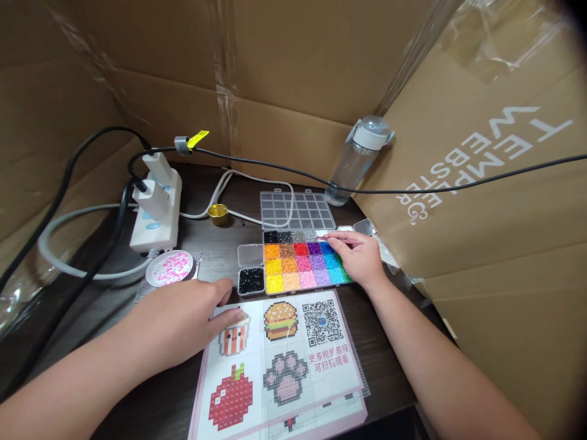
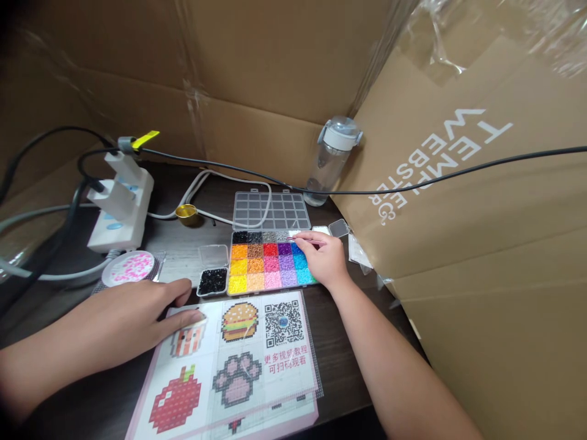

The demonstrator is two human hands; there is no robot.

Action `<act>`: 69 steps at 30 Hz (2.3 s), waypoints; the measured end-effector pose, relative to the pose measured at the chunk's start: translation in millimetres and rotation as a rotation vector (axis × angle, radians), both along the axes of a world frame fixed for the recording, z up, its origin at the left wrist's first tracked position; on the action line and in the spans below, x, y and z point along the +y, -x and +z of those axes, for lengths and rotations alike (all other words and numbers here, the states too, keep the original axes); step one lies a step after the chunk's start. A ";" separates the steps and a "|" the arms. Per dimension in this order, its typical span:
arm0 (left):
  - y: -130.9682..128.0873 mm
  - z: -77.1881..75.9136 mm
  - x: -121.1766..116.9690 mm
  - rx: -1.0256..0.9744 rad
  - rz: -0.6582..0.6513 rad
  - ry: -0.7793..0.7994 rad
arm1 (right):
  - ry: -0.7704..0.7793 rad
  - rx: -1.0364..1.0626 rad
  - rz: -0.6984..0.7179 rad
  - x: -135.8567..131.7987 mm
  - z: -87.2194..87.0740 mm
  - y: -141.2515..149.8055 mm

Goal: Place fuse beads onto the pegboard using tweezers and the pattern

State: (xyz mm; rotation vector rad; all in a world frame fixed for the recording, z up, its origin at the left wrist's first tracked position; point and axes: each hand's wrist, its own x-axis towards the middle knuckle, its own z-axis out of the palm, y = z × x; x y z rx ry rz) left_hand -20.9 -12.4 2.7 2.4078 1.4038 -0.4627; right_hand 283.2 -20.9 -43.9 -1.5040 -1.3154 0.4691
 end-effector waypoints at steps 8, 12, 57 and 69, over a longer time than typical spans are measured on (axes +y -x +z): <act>-0.3 0.2 -0.1 0.006 0.001 0.005 | 0.024 0.014 -0.011 0.0 -1.4 -0.7; 1.2 -3.4 0.5 -0.010 0.009 -0.012 | 0.029 0.019 -0.008 0.7 -2.0 -0.5; -1.8 -9.9 3.6 -0.041 0.040 -0.014 | 0.208 0.031 0.325 -110.6 9.1 -5.1; -0.9 -12.5 4.6 0.008 0.019 -0.021 | 0.279 0.034 0.382 -107.6 1.7 -1.0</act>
